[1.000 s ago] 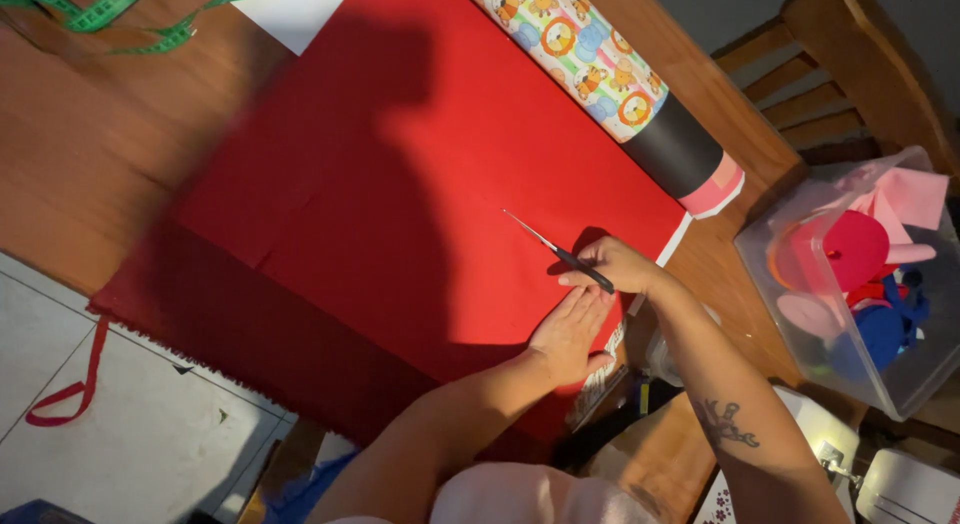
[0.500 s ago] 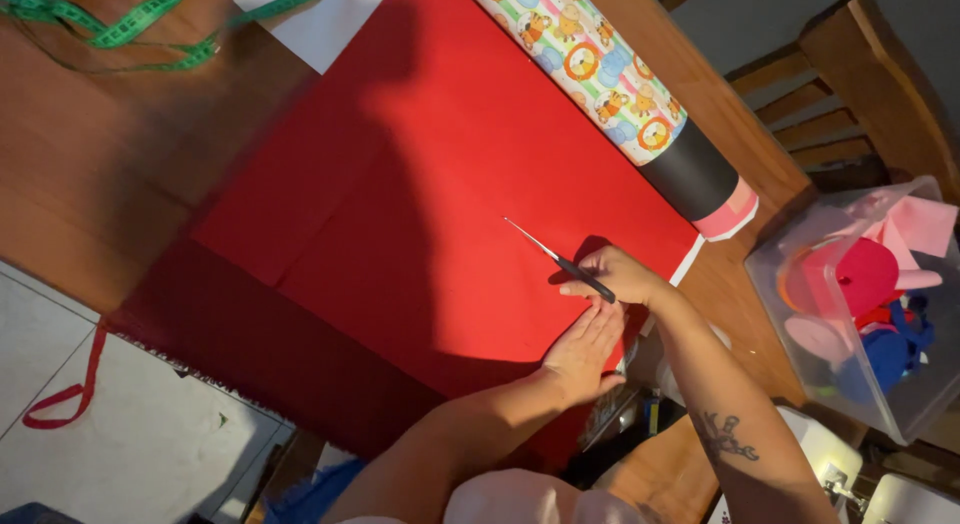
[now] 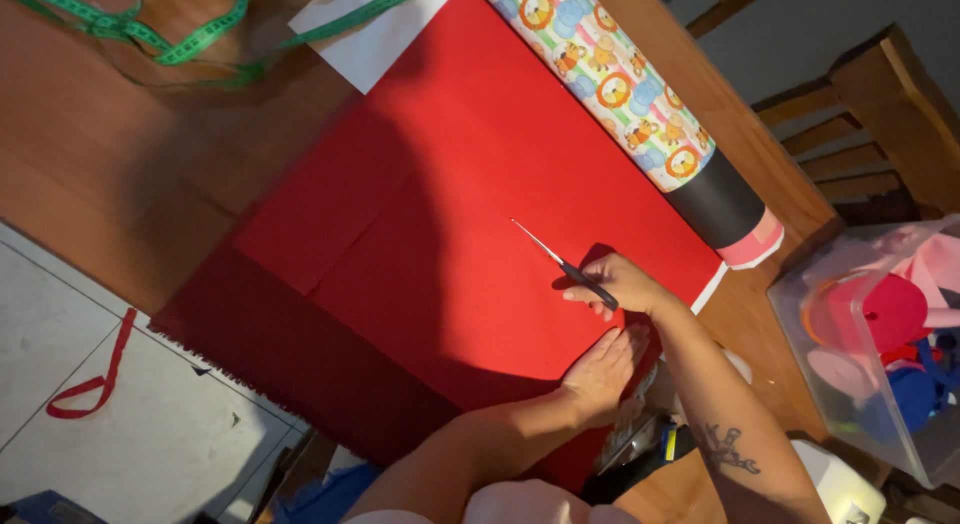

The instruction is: Measure and cut red fabric using a measuring tape, pen, and scissors on a work table.

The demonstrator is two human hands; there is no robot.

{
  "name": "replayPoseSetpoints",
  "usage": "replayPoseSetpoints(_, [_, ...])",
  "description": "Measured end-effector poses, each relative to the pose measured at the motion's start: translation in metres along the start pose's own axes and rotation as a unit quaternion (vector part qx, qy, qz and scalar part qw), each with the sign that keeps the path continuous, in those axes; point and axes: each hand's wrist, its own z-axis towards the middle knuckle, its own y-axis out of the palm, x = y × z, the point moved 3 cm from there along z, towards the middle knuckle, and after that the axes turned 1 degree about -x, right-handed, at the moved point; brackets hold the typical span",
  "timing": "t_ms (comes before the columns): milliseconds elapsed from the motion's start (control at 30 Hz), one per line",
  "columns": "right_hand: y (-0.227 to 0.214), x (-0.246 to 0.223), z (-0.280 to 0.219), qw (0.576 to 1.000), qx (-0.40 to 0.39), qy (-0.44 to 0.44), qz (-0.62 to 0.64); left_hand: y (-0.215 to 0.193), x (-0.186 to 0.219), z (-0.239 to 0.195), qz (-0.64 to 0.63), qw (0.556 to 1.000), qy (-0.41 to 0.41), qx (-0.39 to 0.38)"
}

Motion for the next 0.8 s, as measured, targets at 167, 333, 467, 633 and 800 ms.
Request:
replayPoseSetpoints(167, [0.001,-0.016,0.008,0.996,-0.020,0.021,-0.081,0.049,0.016,0.023,0.027,0.999,-0.017,0.040])
replayPoseSetpoints(333, [0.002,-0.012,0.018,0.996,-0.017,0.056,-0.072,0.041,0.015,0.018,0.058,0.996,-0.033,0.057])
replayPoseSetpoints(467, [0.003,-0.016,0.021,0.995,-0.015,0.061,-0.083,0.043,0.018,0.021,0.083,0.996,-0.032,0.014])
replayPoseSetpoints(633, [0.005,-0.022,0.023,0.996,-0.027,0.054,-0.060,0.045,0.018,0.020,0.097,0.993,-0.044,0.042])
replayPoseSetpoints(800, [0.006,-0.030,0.021,0.996,-0.024,0.051,-0.075,0.042,0.016,0.018,0.090,0.992,-0.047,0.070])
